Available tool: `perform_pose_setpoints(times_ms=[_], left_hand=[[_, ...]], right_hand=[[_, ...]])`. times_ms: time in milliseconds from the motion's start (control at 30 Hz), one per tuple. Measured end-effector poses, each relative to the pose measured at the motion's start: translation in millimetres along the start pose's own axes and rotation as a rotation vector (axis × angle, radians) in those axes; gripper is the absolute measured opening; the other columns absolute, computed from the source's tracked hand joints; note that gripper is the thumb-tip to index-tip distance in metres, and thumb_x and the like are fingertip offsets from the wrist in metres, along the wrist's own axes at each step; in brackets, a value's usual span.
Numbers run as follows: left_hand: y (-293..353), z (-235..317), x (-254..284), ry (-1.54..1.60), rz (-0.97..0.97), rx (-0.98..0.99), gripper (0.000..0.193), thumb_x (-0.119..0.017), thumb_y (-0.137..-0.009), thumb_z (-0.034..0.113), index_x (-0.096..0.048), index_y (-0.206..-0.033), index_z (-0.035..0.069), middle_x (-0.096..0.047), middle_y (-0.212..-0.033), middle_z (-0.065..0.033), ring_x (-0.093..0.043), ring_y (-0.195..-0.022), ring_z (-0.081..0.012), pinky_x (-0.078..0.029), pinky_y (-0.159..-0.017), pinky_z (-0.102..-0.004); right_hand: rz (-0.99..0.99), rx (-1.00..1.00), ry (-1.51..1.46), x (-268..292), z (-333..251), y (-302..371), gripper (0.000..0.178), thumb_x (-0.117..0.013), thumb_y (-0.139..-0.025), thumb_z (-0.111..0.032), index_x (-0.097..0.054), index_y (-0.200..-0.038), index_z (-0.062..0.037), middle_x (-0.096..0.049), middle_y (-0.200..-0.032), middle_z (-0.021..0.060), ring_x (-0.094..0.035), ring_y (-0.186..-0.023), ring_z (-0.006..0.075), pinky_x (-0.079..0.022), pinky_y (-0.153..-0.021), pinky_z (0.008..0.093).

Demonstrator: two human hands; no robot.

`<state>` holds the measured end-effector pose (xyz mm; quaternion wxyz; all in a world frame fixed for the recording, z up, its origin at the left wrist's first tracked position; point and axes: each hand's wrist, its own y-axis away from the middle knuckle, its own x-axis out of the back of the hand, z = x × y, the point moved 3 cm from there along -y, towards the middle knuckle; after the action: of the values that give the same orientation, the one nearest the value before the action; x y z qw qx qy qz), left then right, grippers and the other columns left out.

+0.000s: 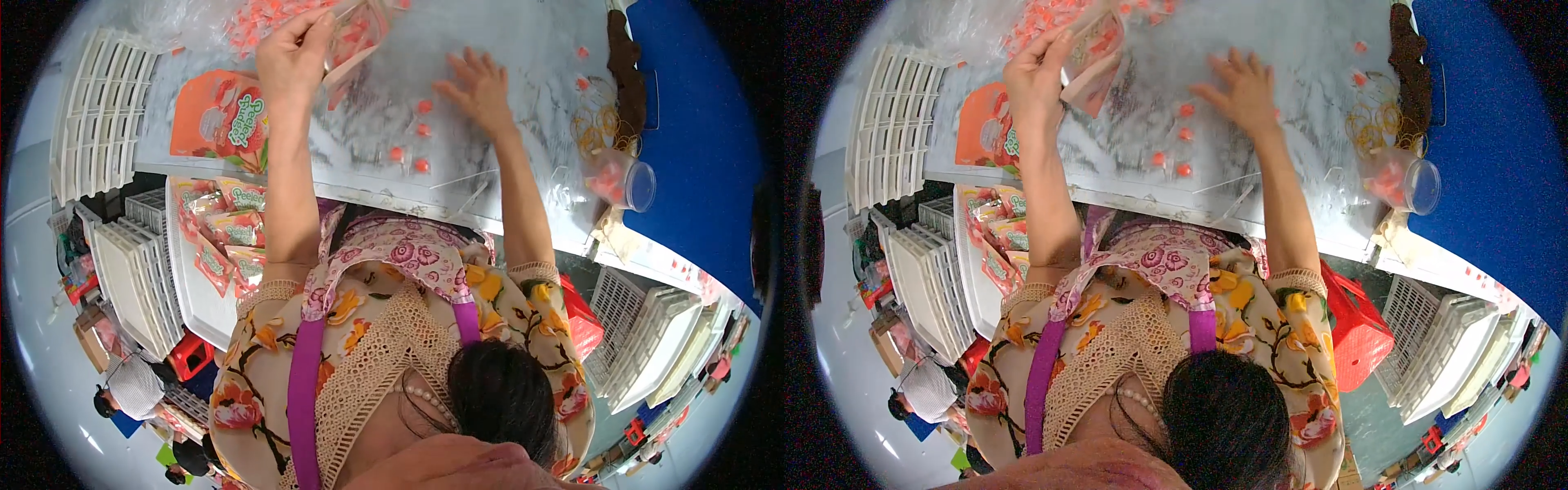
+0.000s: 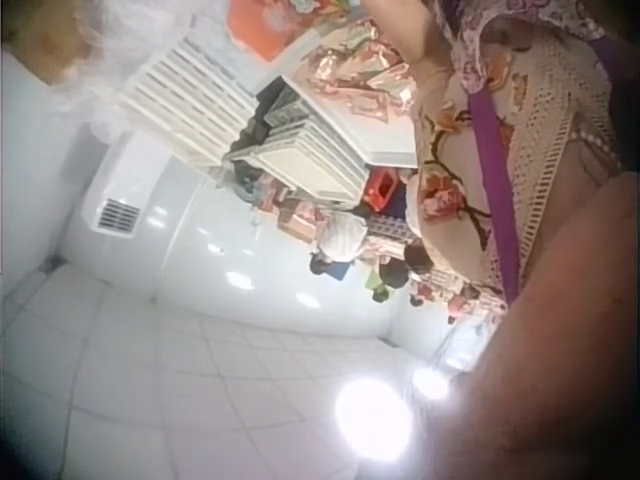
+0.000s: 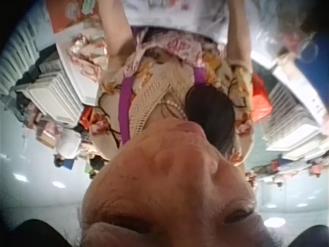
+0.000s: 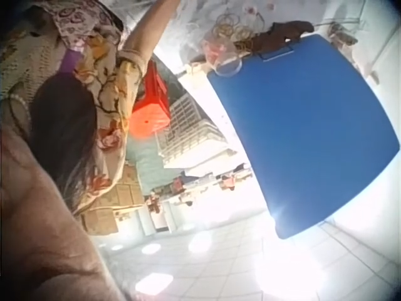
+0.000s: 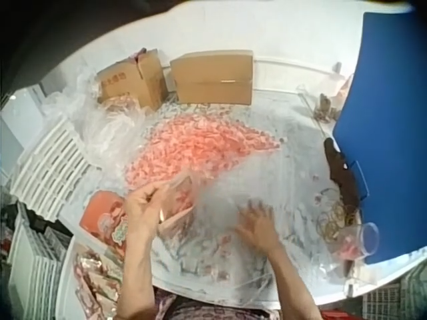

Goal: Packing small pink candies into plastic pouches.

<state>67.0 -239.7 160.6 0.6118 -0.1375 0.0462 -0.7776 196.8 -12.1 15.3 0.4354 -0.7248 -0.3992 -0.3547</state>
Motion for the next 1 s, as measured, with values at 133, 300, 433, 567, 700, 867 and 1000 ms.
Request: perform_pose_setpoints(times_ms=[133, 300, 433, 567, 700, 867, 1000], left_hand=[[3.5, -0.9, 18.1, 0.135, 0.042, 0.069, 0.023, -0.068, -0.085, 0.011, -0.069, -0.104, -0.002, -0.068, -0.094, -0.0046, -0.059, -0.083, -0.0079, -0.047, -0.076, -0.0216], [7.6, -5.9, 25.4, 0.057, 0.04, 0.033, 0.023, -0.068, -0.085, 0.011, -0.069, -0.104, -0.003, -0.068, -0.095, -0.0047, -0.059, -0.085, -0.0082, -0.048, -0.077, -0.0218], [12.0, -2.7, 21.4, 0.047, 0.0, 0.07, 0.023, -0.069, -0.085, 0.011, -0.069, -0.104, -0.002, -0.068, -0.095, -0.0048, -0.059, -0.085, -0.0085, -0.048, -0.076, -0.0224], [14.1, -6.4, 23.7, 0.063, 0.02, 0.037, 0.021, -0.067, -0.087, 0.015, -0.07, -0.103, 0.0, -0.061, -0.075, 0.0073, -0.043, -0.058, -0.0005, -0.032, -0.051, -0.0176], [18.5, -6.9, 31.4, 0.042, 0.061, -0.011, 0.021, -0.067, -0.087, 0.015, -0.071, -0.103, 0.001, -0.057, -0.071, 0.0084, -0.037, -0.056, 0.0008, -0.026, -0.048, -0.018], [24.6, -0.4, 14.2, 0.058, -0.004, -0.002, 0.02, -0.066, -0.088, 0.015, -0.071, -0.101, 0.001, -0.058, -0.071, 0.0084, -0.04, -0.056, -0.0004, -0.031, -0.049, -0.0177], [30.0, 7.5, -9.0, -0.068, -0.033, -0.031, 0.019, -0.067, -0.086, 0.015, -0.071, -0.099, 0.002, -0.066, -0.073, 0.0029, -0.052, -0.06, -0.0024, -0.041, -0.054, -0.0197]], right_hand=[[-0.215, 0.102, -0.18, 5.6, -64.0, 34.1, 0.072, -0.066, -0.074, -0.059, -0.054, -0.132, -0.0176, -0.04, -0.143, 0.0182, -0.031, -0.134, 0.0426, -0.018, -0.107, 0.0625], [-0.132, 0.227, -0.137, -0.8, -115.1, 61.8, 0.077, -0.065, -0.069, -0.063, -0.054, -0.13, -0.0156, -0.045, -0.138, 0.0152, -0.035, -0.131, 0.0412, -0.025, -0.105, 0.0594], [-0.209, 0.181, -0.216, -16.5, -112.3, 61.9, 0.049, -0.072, -0.074, -0.041, -0.06, -0.112, -0.0121, -0.055, -0.12, 0.0116, -0.052, -0.111, 0.0347, -0.045, -0.089, 0.0467], [-0.088, 0.206, -0.187, -12.4, -100.5, 57.7, 0.027, -0.073, -0.076, -0.021, -0.06, -0.097, -0.0097, -0.06, -0.101, 0.0077, -0.06, -0.09, 0.0279, -0.05, -0.072, 0.0376], [0.298, -0.084, -0.253, 48.4, -59.9, 50.1, 0.021, -0.071, -0.077, -0.011, -0.063, -0.097, -0.0099, -0.062, -0.085, 0.0068, -0.062, -0.075, 0.0261, -0.051, -0.066, 0.0358], [0.169, -0.364, -0.038, 58.5, -12.3, 64.4, 0.019, -0.068, -0.08, -0.015, -0.065, -0.099, -0.0112, -0.063, -0.087, 0.0075, -0.062, -0.076, 0.0262, -0.051, -0.065, 0.0371], [0.11, -0.261, 0.126, 34.8, -1.0, 63.3, 0.018, -0.066, -0.082, -0.019, -0.065, -0.098, -0.0114, -0.063, -0.085, 0.0088, -0.062, -0.067, 0.0266, -0.049, -0.061, 0.0397]])
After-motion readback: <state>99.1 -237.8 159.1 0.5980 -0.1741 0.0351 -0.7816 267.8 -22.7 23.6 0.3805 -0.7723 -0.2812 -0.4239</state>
